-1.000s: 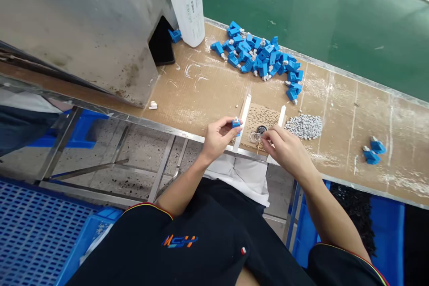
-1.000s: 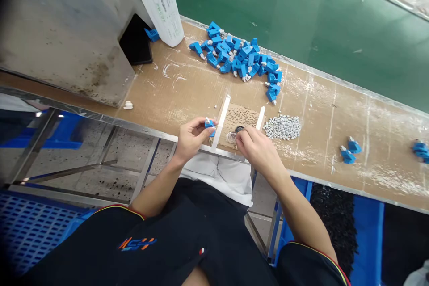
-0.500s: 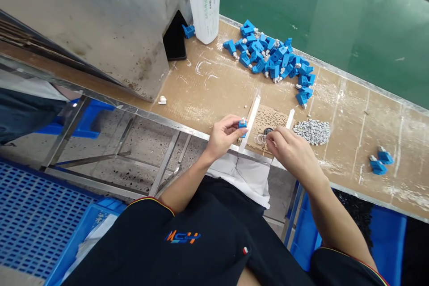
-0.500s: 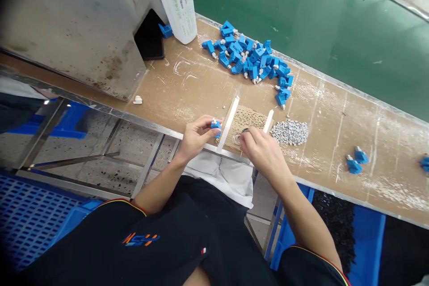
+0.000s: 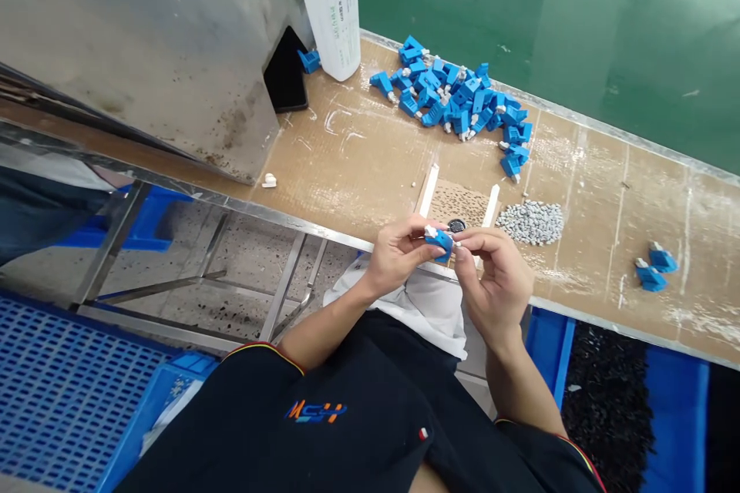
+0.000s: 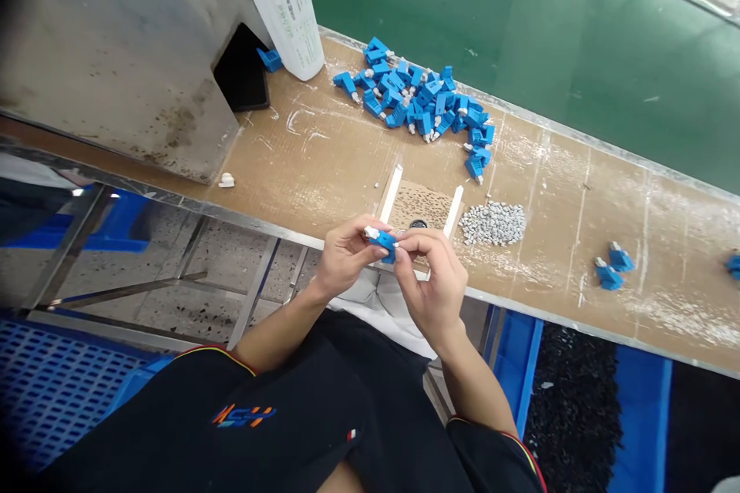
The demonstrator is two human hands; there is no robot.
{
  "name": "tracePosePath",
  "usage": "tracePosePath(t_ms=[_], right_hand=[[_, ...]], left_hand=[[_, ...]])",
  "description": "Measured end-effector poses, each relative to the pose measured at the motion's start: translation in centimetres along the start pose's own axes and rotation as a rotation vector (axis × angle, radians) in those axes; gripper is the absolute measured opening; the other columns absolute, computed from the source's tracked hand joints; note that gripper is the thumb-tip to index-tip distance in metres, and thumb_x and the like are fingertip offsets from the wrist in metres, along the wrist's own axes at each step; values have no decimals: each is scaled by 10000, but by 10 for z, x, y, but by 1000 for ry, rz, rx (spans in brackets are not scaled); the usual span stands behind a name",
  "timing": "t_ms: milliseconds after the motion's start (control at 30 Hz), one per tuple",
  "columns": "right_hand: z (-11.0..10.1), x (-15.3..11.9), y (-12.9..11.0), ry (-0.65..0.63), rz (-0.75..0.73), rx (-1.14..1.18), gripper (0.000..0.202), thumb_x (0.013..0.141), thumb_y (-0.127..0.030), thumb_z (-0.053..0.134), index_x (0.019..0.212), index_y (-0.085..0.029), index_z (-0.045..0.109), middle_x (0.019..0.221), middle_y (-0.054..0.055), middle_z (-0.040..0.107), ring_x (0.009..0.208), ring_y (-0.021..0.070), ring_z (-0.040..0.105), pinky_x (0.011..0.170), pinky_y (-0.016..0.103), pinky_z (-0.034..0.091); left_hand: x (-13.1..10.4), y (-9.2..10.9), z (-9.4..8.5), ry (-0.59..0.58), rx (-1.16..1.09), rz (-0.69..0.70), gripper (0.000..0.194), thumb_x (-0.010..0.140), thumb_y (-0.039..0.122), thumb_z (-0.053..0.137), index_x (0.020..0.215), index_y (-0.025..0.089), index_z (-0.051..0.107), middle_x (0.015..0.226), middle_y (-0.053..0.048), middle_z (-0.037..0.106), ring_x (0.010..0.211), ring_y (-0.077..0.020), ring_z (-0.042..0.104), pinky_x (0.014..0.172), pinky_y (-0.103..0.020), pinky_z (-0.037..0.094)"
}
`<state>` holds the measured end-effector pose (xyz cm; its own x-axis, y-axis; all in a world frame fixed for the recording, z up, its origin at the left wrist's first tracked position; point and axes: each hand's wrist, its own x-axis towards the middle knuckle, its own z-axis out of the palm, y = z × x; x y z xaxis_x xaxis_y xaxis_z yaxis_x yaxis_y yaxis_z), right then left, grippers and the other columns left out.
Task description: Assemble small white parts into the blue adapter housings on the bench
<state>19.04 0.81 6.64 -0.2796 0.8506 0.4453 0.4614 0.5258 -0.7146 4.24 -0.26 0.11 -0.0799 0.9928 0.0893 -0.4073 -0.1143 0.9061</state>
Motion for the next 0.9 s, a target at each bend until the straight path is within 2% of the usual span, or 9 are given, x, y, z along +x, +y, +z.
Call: tracePosePath(t_ms=[167,500,700,800,900], right_hand=[[6,-1,-2,47,-6,41,76,990,-183,624,946,-245,628,899,43,704,841,196,689,691,331,580],[3,-1,-1,35,-69,-47,96,980,-161,629,961,-255,629,899,42,704,816,201,694,665,329,590],[-5,4,0,-104,-84,-87,124,992,-138,611,946,-253,618,894,33,706,803,188,688,672,320,580],[-5,4,0,-114,-114,-90,132,994,-127,610,947,-250,624,909,36,717,807,185,699,673,315,583],[-4,4,1,-124,-133,-86,126,1002,-140,602,960,-251,646,932,48,736,844,204,723,726,345,607]], left_hand=[[-2,-1,7,14,-20,64,369,770,484,905,930,221,702,857,6,712,795,-131,691,748,-262,566],[-3,4,10,34,40,72,383,760,542,892,907,225,736,817,0,705,743,-136,690,700,-266,582],[-3,2,1,3,137,131,291,828,493,851,887,220,772,838,-29,735,775,-156,698,707,-283,577],[-2,5,-6,-36,205,230,181,882,402,818,939,232,794,839,-34,745,770,-150,693,712,-278,560],[-1,11,-13,-67,291,283,153,884,363,818,980,244,803,851,-34,753,770,-153,695,712,-283,556]])
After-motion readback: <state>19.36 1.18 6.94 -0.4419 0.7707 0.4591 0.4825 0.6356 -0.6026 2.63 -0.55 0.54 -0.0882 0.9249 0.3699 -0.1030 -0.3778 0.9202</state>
